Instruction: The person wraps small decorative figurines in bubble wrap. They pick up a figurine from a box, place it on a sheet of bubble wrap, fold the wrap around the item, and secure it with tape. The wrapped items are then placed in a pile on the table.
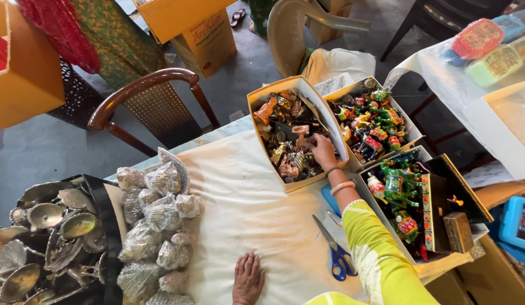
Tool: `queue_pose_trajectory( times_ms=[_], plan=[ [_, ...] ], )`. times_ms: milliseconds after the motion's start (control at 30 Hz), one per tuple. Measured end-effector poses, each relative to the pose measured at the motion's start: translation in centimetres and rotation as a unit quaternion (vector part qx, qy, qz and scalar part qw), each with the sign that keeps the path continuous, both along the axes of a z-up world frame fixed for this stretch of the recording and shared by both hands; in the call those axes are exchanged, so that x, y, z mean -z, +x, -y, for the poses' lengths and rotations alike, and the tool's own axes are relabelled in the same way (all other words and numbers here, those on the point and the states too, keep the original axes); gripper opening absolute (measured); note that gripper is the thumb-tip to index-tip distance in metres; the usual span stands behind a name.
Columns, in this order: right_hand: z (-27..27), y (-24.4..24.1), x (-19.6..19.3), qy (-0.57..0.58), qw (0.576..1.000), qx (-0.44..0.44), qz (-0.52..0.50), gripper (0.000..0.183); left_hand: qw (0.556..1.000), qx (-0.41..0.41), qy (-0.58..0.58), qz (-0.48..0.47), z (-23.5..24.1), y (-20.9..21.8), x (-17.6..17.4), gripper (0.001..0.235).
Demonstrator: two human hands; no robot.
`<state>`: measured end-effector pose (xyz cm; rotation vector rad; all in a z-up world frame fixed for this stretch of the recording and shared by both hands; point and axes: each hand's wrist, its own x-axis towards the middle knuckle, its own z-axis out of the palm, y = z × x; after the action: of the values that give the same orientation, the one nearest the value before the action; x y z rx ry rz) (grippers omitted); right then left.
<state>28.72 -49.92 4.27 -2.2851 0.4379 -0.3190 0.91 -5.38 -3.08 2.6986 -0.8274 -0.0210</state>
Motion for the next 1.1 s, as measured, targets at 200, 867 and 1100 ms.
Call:
queue_pose_trajectory(
  times_ms=[200,867,1100],
  plan=[
    [-0.7,-1.1,-1.0,-0.079,0.991,-0.008,0.111,0.021,1.000,0.007,0.001,0.013,-0.1,-0.2,0.3,0.055],
    [-2.9,-2.0,-5.0,-0.009,0.998,-0.053,0.026,0.032,1.000,0.001,-0.018,0.017,-0.1,0.0,0.6,0.053],
    [-1.5,0.7,-0.7,-0.024,0.999,0.013,-0.029,0.037,1.000,-0.017,0.016,-0.011,0.4,-0.2,-1.7,0.051]
  ],
)
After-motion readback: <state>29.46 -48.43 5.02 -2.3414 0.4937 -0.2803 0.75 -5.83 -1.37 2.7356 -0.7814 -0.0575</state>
